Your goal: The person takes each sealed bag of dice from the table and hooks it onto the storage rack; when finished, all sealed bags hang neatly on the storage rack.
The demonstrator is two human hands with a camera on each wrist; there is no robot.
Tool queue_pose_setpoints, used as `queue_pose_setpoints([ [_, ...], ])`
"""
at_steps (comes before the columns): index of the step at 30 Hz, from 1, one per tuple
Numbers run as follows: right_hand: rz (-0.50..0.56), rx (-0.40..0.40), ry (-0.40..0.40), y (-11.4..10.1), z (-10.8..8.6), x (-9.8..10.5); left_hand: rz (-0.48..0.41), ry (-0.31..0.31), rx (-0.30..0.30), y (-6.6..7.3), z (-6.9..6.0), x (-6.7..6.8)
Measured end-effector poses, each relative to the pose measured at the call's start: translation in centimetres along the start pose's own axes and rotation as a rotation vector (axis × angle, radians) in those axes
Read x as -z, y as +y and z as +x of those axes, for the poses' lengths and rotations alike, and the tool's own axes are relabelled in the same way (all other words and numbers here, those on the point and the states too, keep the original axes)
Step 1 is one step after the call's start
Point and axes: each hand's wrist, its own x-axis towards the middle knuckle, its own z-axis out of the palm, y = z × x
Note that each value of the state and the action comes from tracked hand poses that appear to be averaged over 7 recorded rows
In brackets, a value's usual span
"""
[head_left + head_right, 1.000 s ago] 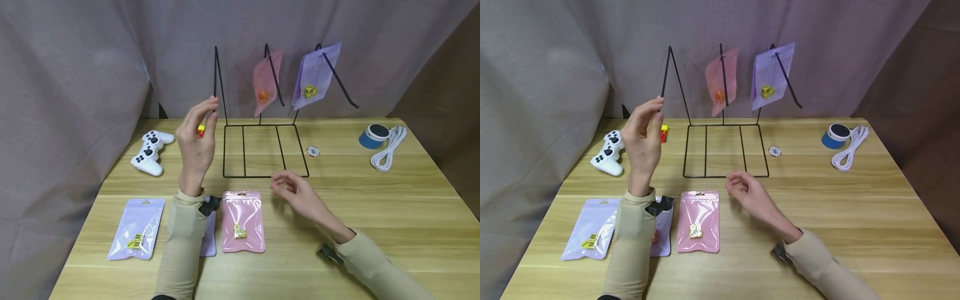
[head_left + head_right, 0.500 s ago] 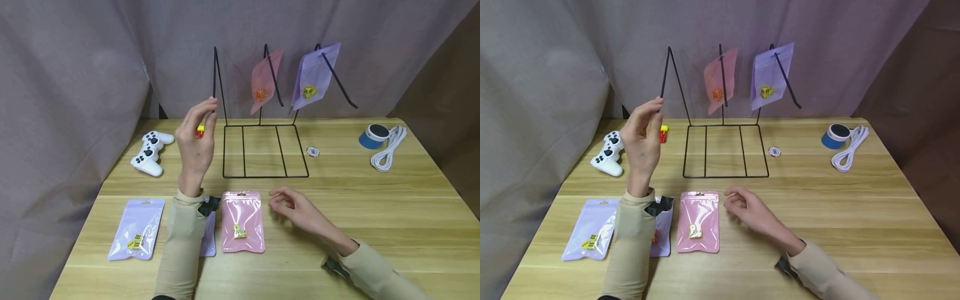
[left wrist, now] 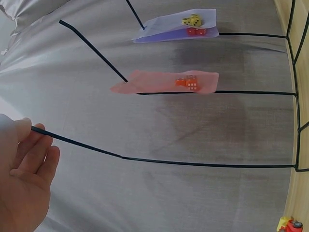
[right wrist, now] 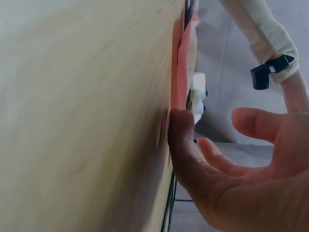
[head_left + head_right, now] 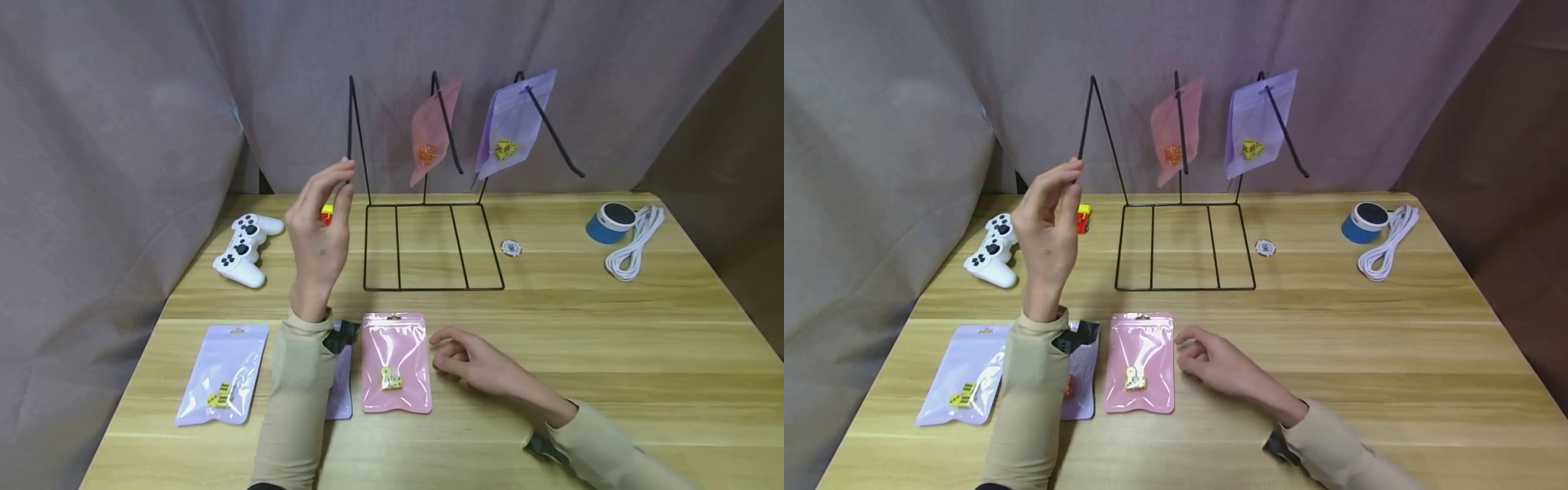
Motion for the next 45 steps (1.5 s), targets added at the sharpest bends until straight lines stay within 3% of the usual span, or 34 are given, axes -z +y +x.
queue_pose_setpoints([
  [13, 0.095, -0.002, -0.072, 0.17, 0.63, -0.55, -0.005, 0.0, 0.001, -0.02, -0.07, -0.03],
  [25, 0.061, 0.015, -0.087, -0.04, 0.64, -0.95, 0.005, 0.001, 0.004, 0.04, 0.02, 0.06],
  [35, 0.049, 0.044, -0.043, 0.26, 0.5, -0.83, -0.002, -0.004, 0.001, 0.03, 0.06, -0.1],
  [45, 0.057, -0.054, 0.101, -0.26, 0.31, -0.47, -0.007, 0.002, 0.013, 0.09, -0.01, -0.09],
])
